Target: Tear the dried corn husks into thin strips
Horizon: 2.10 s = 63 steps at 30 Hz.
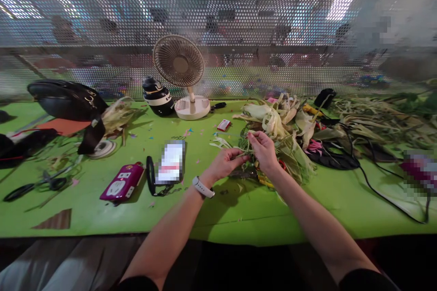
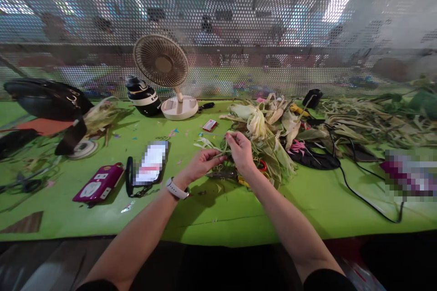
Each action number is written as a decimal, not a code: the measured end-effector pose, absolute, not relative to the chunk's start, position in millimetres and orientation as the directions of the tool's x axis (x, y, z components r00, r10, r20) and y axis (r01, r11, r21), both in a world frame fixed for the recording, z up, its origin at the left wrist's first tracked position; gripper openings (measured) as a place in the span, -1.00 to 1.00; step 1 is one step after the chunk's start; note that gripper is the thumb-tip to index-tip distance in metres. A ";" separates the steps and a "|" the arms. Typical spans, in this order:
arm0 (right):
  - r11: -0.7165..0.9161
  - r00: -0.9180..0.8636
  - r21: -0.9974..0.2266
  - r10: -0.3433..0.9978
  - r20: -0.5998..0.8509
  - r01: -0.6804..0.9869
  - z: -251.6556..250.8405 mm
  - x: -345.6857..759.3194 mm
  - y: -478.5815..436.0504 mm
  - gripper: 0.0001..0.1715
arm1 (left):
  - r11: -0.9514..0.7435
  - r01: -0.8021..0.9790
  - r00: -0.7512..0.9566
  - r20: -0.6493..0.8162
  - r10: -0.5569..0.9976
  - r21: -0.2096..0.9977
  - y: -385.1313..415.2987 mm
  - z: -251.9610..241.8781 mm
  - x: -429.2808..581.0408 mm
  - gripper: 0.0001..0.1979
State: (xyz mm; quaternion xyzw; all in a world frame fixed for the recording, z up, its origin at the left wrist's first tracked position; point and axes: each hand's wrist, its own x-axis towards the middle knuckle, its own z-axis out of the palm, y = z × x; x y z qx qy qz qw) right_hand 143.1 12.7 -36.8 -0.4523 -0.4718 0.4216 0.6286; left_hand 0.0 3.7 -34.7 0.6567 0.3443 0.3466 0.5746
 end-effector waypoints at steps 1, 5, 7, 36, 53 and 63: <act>0.253 0.192 -0.964 0.953 0.234 -0.082 -36.7 143.6 13.0 -0.59 | -0.094 0.045 0.514 0.058 0.856 0.995 3.2 -34.9 0.4 -0.65; 0.269 0.112 -0.961 0.959 0.261 -0.067 -33.4 145.7 12.4 -0.63 | -0.032 -0.019 0.449 0.037 0.893 0.999 2.9 -35.7 1.0 -0.66; 0.296 0.106 -0.953 0.951 0.289 -0.058 -31.8 147.0 11.7 -0.66 | -0.010 -0.031 0.438 0.022 0.899 0.999 4.0 -35.2 0.5 -0.65; 0.493 0.015 -0.753 0.833 0.553 0.436 -38.9 148.6 4.1 -0.68 | 0.071 -0.186 0.351 -0.001 0.936 0.980 -1.0 -27.5 5.7 -0.68; 0.412 -0.038 -0.820 0.900 0.434 0.397 -43.0 151.0 12.3 -0.68 | 0.243 -0.454 0.238 -0.146 0.960 0.857 15.1 -31.7 -4.1 -0.68; 0.318 -0.048 -0.900 0.947 0.319 0.298 -46.0 141.3 6.4 -0.78 | 0.207 -0.302 0.255 -0.131 0.958 0.931 17.3 -34.9 -8.3 -0.68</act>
